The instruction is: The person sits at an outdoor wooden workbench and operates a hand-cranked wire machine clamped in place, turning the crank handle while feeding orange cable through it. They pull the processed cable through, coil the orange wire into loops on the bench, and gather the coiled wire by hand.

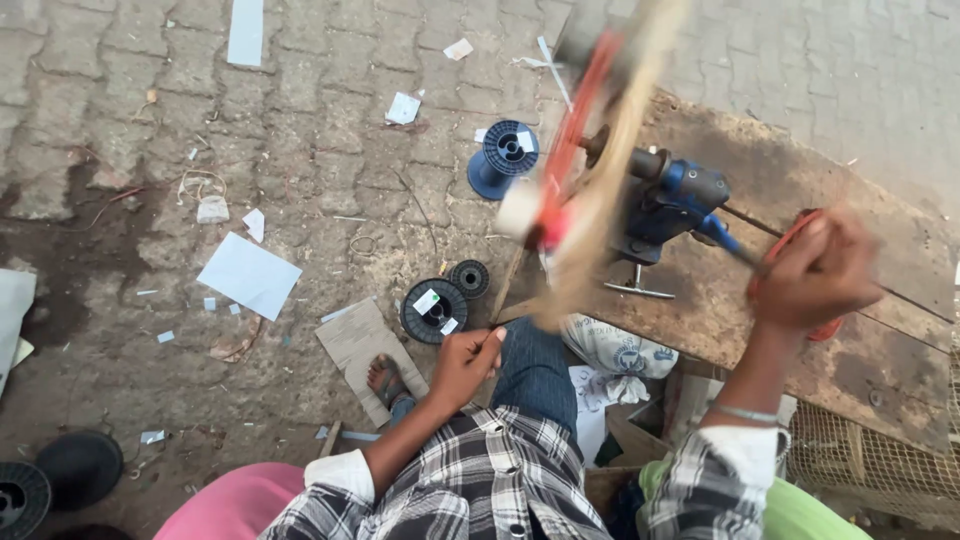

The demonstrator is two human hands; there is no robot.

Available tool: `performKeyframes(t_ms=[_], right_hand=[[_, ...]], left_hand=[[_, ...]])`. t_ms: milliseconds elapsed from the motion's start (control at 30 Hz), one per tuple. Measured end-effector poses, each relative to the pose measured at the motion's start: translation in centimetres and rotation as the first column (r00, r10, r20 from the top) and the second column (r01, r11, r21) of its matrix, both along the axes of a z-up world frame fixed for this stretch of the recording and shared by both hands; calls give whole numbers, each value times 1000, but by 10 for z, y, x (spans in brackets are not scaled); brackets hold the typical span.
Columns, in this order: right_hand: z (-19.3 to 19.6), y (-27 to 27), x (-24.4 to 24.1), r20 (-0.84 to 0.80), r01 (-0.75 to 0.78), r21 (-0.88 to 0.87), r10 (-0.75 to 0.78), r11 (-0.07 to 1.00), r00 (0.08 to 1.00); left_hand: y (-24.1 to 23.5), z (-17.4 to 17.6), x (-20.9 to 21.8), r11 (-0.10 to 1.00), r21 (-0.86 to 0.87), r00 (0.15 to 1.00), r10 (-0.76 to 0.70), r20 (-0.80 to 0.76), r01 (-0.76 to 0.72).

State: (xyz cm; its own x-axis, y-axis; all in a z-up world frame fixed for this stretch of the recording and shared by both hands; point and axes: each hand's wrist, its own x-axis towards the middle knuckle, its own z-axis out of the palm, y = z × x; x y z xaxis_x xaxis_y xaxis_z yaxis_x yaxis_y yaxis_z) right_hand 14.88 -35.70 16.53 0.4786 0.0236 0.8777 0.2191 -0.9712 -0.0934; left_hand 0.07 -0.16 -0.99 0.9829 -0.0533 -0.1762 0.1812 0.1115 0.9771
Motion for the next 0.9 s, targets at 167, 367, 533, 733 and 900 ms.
performKeyframes(t_ms=[167,367,533,733,900], right_hand=[[26,-12,77,35,-130,152,127,980,991],[5,-25,137,76,-163,172,152,971,985],[-48,-37,167,-40,-91,107,96,990,995],[-109,-33,129,-222,26,86,-6,996,975],[-134,-17,58,-434,47,-22,-52,999,899]], left_hand=[[-3,-5,-2,998,-69,999,-5,-39,3],[-3,-2,-3,999,-39,999,-2,-50,0],[-1,0,3,1000,-5,999,18,-32,-18],[-6,-4,0,999,-27,999,34,-9,-34],[-3,-1,4,998,-59,999,13,-42,-15]])
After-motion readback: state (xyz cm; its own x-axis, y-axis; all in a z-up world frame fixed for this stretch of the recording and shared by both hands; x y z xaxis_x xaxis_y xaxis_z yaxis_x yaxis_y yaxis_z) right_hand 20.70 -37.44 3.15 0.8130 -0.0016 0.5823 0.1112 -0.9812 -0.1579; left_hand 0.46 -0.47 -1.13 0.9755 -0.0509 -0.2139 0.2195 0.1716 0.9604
